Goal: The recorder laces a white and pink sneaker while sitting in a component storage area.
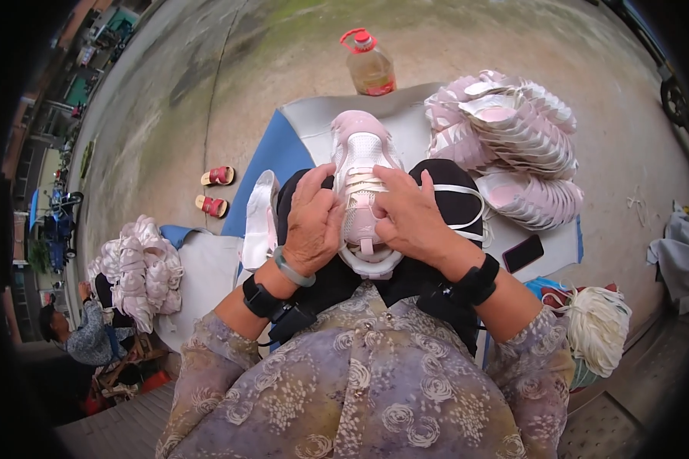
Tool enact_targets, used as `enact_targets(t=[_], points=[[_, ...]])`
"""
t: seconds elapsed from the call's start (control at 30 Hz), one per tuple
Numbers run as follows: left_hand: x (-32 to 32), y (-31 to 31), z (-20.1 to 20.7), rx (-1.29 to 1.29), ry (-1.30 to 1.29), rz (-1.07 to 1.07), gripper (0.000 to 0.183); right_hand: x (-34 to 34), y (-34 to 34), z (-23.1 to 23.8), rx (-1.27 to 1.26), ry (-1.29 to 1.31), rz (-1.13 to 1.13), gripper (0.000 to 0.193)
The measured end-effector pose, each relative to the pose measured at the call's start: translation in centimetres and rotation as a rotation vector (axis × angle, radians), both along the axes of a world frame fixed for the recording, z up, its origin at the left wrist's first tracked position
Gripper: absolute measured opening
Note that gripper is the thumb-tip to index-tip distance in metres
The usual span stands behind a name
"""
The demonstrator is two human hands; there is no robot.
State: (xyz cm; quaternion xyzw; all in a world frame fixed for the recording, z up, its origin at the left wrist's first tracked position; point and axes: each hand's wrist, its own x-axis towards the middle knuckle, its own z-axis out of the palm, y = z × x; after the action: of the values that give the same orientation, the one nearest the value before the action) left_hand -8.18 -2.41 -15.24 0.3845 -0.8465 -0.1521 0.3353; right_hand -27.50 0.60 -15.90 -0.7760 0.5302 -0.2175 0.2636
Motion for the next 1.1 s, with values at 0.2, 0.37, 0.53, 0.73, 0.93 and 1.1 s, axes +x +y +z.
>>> enact_targets(t=[0.2, 0.37, 0.53, 0.73, 0.93, 1.1], points=[[4.2, -0.7, 1.0, -0.030, 0.055, 0.134, 0.006, -0.8, -0.6, 0.2, 0.159, -0.207, 0.003, 0.016], [11.9, -3.5, 0.4, -0.147, -0.077, 0.409, 0.010, -0.5, 1.0, 0.0, -0.057, -0.130, 0.006, 0.025], [18.7, -3.0, -1.3, -0.194, -0.438, 0.635, 0.007, -0.7, 1.2, 0.5, -0.202, 0.010, 0.052, 0.023], [10.9, -1.4, -1.5, -0.051, -0.201, 0.201, 0.033, -1.3, -0.9, -0.3, -0.230, -0.509, -0.317, 0.012], [3.9, -1.6, 0.1, -0.131, -0.278, -0.051, 0.037, -1.0, -0.3, -0.1, -0.160, -0.430, -0.394, 0.012], [4.5, -2.0, -0.6, -0.263, -0.438, -0.098, 0.013, -0.6, -0.3, 0.3, -0.336, -0.369, -0.318, 0.014]])
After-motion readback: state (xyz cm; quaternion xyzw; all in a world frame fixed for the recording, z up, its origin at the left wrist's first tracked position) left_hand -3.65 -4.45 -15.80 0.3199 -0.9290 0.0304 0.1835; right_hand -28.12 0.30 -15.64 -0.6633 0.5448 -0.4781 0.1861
